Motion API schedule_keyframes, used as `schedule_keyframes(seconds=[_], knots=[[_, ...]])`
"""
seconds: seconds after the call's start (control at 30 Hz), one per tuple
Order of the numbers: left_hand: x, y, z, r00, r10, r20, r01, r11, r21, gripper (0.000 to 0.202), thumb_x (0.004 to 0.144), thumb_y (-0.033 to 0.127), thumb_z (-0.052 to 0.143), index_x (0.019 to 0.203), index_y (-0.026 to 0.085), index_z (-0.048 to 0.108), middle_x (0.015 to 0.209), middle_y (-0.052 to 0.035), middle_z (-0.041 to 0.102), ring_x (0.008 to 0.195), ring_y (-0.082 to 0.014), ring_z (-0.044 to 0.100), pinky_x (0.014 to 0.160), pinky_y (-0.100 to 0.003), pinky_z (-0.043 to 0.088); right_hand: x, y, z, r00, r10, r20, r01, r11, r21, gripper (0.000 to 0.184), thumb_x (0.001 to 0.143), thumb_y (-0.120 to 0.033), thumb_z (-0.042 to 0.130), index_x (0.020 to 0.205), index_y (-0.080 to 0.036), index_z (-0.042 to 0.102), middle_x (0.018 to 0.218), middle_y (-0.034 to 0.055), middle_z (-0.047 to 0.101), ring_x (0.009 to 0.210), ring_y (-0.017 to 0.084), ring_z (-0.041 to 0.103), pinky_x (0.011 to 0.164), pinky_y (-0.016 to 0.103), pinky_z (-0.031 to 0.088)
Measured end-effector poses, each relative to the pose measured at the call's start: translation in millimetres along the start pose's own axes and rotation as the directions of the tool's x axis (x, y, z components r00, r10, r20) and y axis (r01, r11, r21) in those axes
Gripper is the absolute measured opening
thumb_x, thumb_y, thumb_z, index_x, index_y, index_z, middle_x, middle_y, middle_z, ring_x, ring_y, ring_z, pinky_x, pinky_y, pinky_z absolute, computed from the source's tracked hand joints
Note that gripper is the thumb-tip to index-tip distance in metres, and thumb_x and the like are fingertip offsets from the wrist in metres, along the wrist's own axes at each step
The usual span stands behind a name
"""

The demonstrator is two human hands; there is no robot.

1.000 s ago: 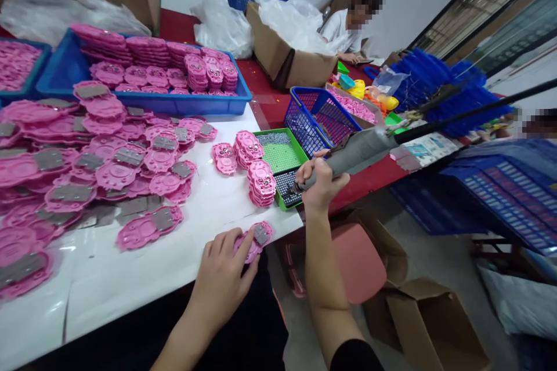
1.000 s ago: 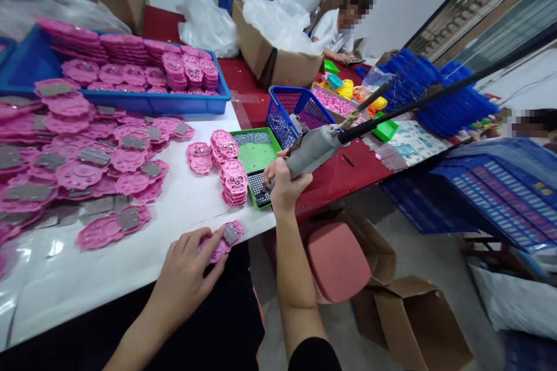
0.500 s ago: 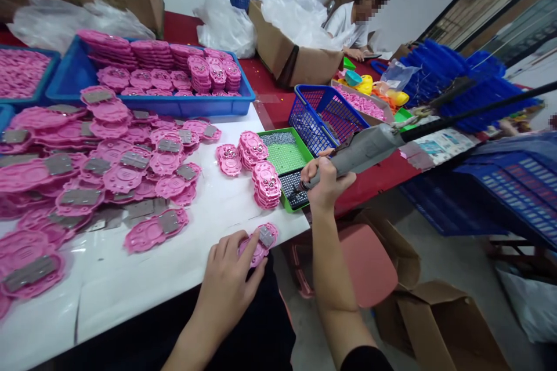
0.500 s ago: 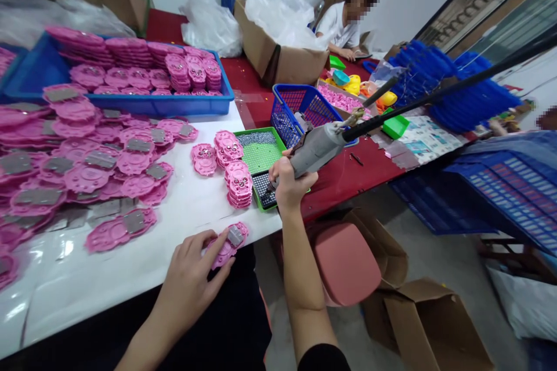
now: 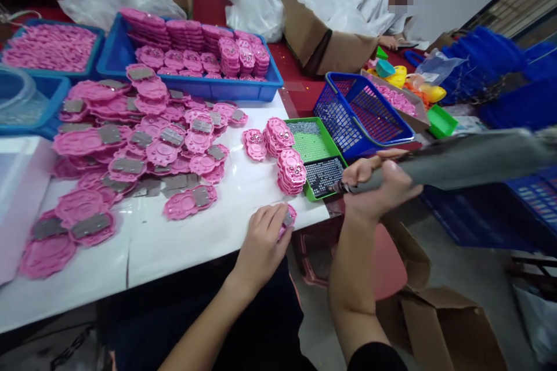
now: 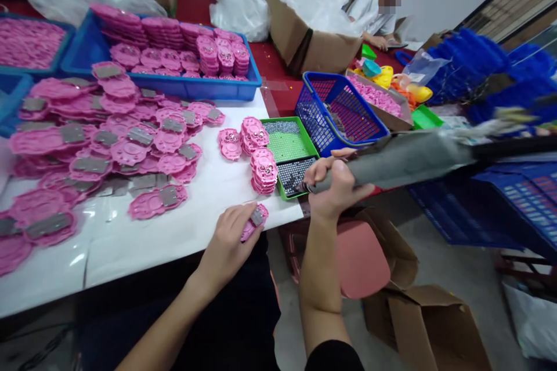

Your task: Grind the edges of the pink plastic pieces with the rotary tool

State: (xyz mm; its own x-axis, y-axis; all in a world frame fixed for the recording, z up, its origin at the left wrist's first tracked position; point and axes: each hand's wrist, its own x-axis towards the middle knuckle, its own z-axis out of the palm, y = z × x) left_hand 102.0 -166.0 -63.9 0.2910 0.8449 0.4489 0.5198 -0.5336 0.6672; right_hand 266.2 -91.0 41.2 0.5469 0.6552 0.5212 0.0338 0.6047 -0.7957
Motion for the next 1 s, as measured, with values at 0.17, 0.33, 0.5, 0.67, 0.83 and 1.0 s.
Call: schedule_keyframes(seconds=[0.17, 0.33, 0.5, 0.67, 0.83, 1.0], knots=[[0.5, -2.0, -5.3, 0.999, -0.012, 0.045, 0.016, 0.996, -0.087, 0.044, 0.097, 0.019, 0.061, 0.140, 0.017, 0.049, 0.124, -0.0128, 0.068, 0.116, -0.0266, 0.062, 0.102, -0.044, 0.054, -48.4, -28.9, 8.5, 0.956, 0.071, 0.285, -0.090, 0.995, 0.052, 0.008, 0.081, -0.030, 0.062, 0.089, -0.027, 0.063, 0.045, -0.0084, 0.047, 0.032, 0.012, 0.041, 0.034, 0.027, 0.037], [0.7, -2.4, -4.5, 0.999, -0.013, 0.042, 0.018, 0.993, -0.115, 0.045, 0.096, 0.016, 0.059, 0.140, 0.017, 0.049, 0.123, -0.0125, 0.068, 0.115, -0.0269, 0.062, 0.100, -0.044, 0.055, -71.8, -14.6, 16.8, 0.927, 0.195, 0.321, -0.231, 0.970, 0.077, 0.008, 0.083, -0.028, 0.061, 0.090, -0.026, 0.062, 0.045, -0.0096, 0.047, 0.035, 0.011, 0.042, 0.037, 0.024, 0.040], [-0.1, -4.7, -2.4, 0.998, 0.013, 0.055, -0.008, 0.995, -0.103, 0.046, 0.095, 0.014, 0.060, 0.140, 0.015, 0.048, 0.127, -0.0133, 0.067, 0.115, -0.0272, 0.060, 0.100, -0.044, 0.055, -73.4, -10.0, 17.2, 0.932, 0.212, 0.294, -0.225, 0.974, 0.010, 0.007, 0.083, -0.029, 0.060, 0.089, -0.024, 0.059, 0.045, -0.0102, 0.046, 0.036, 0.010, 0.041, 0.038, 0.022, 0.040], [0.1, -5.7, -4.5, 0.997, 0.024, 0.071, -0.016, 0.993, -0.120, 0.047, 0.096, 0.015, 0.059, 0.142, 0.014, 0.046, 0.126, -0.0138, 0.067, 0.113, -0.0270, 0.060, 0.097, -0.043, 0.056, -76.1, -11.1, 16.9, 0.930, 0.181, 0.320, -0.190, 0.982, -0.005, 0.007, 0.085, -0.030, 0.060, 0.090, -0.025, 0.058, 0.047, -0.0101, 0.044, 0.036, 0.010, 0.040, 0.039, 0.023, 0.039], [-0.3, -5.4, -3.5, 0.997, 0.025, 0.079, -0.017, 0.995, -0.100, 0.048, 0.096, 0.014, 0.058, 0.142, 0.015, 0.046, 0.127, -0.0138, 0.067, 0.111, -0.0271, 0.060, 0.095, -0.043, 0.056, -77.9, -6.7, 13.4, 0.888, 0.171, 0.426, -0.207, 0.977, 0.040, 0.007, 0.087, -0.029, 0.061, 0.093, -0.026, 0.060, 0.051, -0.0091, 0.048, 0.039, 0.011, 0.043, 0.042, 0.025, 0.041], [-0.5, -5.1, -1.7, 0.996, 0.008, 0.084, 0.000, 0.995, -0.101, 0.045, 0.095, 0.015, 0.060, 0.139, 0.016, 0.048, 0.128, -0.0137, 0.067, 0.111, -0.0270, 0.060, 0.095, -0.044, 0.056, -72.4, -2.7, 10.8, 0.811, 0.157, 0.563, -0.252, 0.963, 0.095, 0.011, 0.089, -0.029, 0.061, 0.099, -0.026, 0.062, 0.050, -0.0093, 0.046, 0.039, 0.010, 0.041, 0.040, 0.024, 0.039]])
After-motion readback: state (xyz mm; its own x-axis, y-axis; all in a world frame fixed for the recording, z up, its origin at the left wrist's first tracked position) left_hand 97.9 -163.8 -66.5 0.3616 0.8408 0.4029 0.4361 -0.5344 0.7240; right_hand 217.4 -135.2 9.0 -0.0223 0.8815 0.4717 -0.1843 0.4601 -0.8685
